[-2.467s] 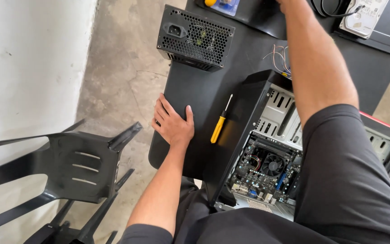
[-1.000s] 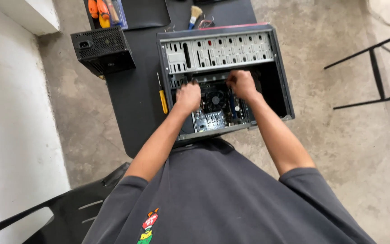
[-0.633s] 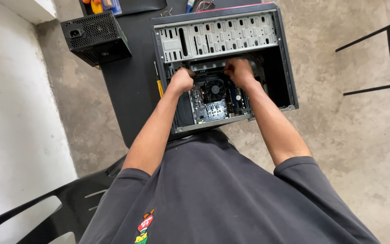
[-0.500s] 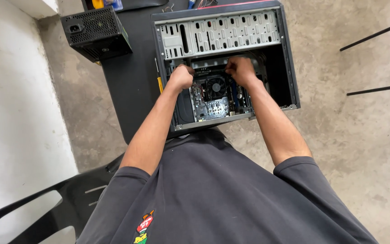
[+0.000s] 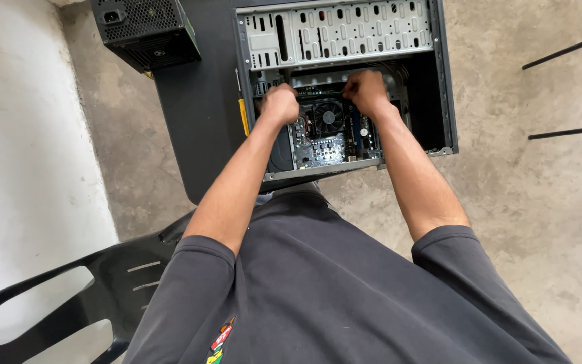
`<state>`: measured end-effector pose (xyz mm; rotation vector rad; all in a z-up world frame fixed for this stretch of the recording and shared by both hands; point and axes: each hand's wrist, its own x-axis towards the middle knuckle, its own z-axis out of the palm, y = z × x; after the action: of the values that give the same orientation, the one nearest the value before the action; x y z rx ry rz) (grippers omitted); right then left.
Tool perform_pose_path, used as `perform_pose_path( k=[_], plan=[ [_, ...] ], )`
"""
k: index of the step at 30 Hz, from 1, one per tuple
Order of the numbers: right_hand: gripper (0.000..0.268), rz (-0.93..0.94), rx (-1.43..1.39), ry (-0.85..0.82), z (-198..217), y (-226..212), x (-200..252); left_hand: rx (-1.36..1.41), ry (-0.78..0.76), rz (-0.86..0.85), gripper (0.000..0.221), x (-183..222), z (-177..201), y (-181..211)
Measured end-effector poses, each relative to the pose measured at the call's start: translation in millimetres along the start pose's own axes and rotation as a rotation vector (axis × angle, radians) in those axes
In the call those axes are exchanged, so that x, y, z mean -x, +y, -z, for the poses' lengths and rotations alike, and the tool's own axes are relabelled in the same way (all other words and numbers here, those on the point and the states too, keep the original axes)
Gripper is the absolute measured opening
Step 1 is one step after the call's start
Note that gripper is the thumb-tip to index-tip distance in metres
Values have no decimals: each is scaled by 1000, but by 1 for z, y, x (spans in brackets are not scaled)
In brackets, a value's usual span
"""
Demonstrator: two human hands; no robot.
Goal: Reinstalling a power supply unit into a desktop computer case and securing it with screws using a screwdriver.
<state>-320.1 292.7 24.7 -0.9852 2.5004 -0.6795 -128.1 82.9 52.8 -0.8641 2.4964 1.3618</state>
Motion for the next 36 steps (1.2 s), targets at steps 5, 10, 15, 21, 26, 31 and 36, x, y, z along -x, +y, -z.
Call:
perform_pose_path(
  k=[5, 10, 15, 21, 26, 31, 36],
  plan=[
    [7, -168, -27, -48, 26, -13, 3, -306, 99, -76, 21, 26, -3, 31],
    [16, -323, -70, -4, 35, -22, 14, -241, 62, -29, 17, 14, -21, 13],
    [21, -331, -81, -14, 29, -29, 16, 65, 117, 192, 26, 30, -6, 43],
    [13, -262, -114, -25, 33, -35, 19, 170, 151, 334, 19, 8, -15, 28],
    [8, -158, -66, -46, 15, -6, 13, 94, 124, 381, 26, 7, -10, 30],
    [6, -99, -114, -41, 26, -19, 16, 186, 94, 434, 30, 32, 8, 58],
    [5, -18, -113, -15, 31, -22, 16, 143, 156, 416, 23, 12, -3, 39]
  ],
)
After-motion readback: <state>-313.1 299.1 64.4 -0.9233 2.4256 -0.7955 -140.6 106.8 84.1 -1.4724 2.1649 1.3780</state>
